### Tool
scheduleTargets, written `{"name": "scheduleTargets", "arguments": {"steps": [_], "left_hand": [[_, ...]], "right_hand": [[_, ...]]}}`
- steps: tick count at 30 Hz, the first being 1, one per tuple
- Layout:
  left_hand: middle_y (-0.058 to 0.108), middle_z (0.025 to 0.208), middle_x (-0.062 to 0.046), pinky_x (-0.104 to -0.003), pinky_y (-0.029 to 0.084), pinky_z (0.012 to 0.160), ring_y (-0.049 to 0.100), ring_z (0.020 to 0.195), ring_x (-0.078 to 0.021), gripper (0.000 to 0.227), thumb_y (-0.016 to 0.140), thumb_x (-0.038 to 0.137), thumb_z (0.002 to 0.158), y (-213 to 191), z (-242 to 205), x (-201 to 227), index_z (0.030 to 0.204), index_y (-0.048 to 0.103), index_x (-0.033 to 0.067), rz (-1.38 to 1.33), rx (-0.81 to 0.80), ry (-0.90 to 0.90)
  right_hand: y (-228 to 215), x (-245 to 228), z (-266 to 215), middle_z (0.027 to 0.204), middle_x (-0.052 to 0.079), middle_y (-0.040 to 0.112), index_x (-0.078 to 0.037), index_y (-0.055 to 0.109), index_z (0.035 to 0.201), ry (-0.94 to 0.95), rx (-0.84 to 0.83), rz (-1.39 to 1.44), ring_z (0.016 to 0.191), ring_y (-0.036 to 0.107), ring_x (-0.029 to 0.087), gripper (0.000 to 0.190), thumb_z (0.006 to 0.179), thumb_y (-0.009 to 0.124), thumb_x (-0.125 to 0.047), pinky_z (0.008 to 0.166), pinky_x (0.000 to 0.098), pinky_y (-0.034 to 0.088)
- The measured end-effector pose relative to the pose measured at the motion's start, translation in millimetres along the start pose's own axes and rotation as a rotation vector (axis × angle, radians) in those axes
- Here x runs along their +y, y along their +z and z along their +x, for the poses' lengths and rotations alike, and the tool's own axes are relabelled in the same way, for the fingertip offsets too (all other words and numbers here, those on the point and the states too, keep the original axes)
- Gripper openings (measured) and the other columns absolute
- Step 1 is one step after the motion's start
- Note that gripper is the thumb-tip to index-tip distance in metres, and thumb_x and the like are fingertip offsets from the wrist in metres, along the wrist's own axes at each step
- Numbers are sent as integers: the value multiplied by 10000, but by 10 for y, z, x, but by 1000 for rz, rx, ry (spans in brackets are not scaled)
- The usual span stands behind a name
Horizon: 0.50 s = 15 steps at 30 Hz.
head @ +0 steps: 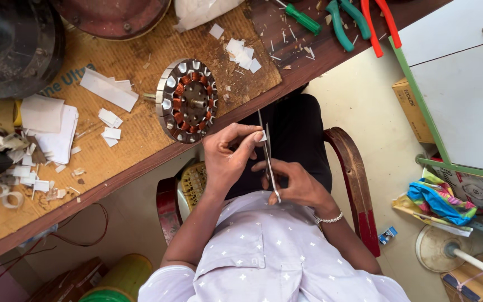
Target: The person cuts small white insulating strips with scissors and inserts them into the slots of a motor stator. They repeat this process for multiple slots, then move to a green machine and place the stator into the device.
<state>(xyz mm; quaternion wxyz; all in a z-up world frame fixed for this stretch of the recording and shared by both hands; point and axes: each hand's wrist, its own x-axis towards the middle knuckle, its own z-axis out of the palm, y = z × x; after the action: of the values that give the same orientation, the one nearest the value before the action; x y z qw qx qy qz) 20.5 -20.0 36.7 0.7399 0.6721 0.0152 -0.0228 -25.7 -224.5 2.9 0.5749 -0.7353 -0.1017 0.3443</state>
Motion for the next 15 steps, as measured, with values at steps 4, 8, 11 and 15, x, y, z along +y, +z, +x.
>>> {"name": "scheduleTargets", "arguments": {"steps": [4, 8, 11, 15], "left_hand": [[760, 835, -59, -215, 572, 567, 713, 702, -77, 79, 747, 56, 948, -29, -20, 47, 976, 755, -17, 44, 6, 33], [765, 848, -56, -218, 590, 593, 729, 723, -80, 87, 742, 57, 949, -52, -36, 86, 988, 756, -20, 48, 39, 45], [760, 848, -57, -222, 602, 596, 726, 720, -82, 93, 738, 56, 945, -79, -29, 110, 990, 758, -23, 1, 48, 24], [755, 838, -59, -225, 602, 583, 721, 714, -82, 95, 731, 57, 945, -105, -61, 153, 984, 757, -26, -48, 27, 0]], "right_hand": [[9, -16, -3, 826, -25, 677, -77, 693, 1297, 26, -10, 31, 636, 524, 64, 853, 577, 918, -474, 582, 253, 448], [15, -50, -26, 759, -30, 634, -62, 705, 1280, 37, -1, 100, 652, 531, 47, 830, 583, 937, -449, 580, 243, 441], [0, -65, -12, 720, -37, 589, -51, 711, 1279, 33, 2, 130, 620, 480, 52, 838, 572, 940, -439, 551, 246, 393], [24, -68, -59, 690, -48, 565, -41, 708, 1276, 35, 7, 148, 603, 472, 48, 843, 571, 936, -444, 532, 247, 368]]}}
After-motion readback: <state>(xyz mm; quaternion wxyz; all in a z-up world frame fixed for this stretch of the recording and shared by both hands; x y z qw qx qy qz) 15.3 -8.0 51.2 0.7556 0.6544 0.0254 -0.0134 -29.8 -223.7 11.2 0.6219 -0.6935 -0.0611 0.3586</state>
